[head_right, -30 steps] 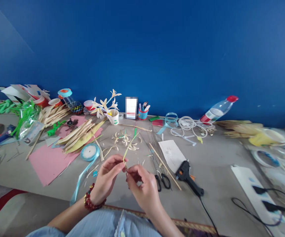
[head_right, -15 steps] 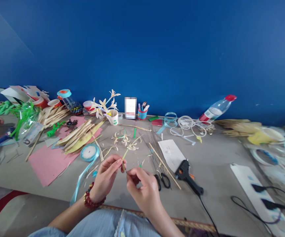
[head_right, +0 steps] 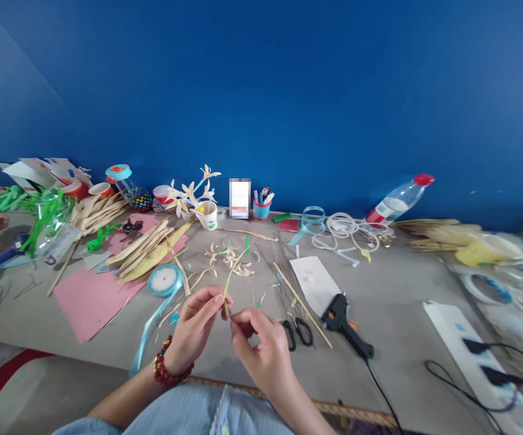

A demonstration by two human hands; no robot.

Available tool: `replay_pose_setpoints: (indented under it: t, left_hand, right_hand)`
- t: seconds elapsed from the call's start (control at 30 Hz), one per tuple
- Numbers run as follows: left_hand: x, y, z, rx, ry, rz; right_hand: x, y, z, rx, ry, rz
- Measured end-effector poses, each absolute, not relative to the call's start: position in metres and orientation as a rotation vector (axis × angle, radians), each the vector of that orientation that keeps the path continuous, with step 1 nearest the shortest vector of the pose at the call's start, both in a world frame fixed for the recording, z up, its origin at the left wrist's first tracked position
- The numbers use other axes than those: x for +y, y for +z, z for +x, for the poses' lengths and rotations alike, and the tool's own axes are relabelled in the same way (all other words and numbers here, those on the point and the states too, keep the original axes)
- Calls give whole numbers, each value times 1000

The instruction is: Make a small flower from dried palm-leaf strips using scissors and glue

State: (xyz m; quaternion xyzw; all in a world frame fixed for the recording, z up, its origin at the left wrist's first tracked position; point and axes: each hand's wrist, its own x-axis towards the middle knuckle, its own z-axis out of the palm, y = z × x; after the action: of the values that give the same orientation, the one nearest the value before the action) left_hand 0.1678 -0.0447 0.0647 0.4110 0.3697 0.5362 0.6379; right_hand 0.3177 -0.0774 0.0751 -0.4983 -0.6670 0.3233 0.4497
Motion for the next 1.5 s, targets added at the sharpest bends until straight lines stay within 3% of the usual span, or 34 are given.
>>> replay_pose_setpoints:
  t: [0.37, 1.5]
  left_hand:
    - [-43, 66, 172, 828, 1520, 1179]
    - [-45, 86, 168, 780, 1170, 1104]
  right_hand:
    - [-77, 74, 318, -1673, 780, -1212]
    - [-77, 66, 325, -1653, 758, -1081]
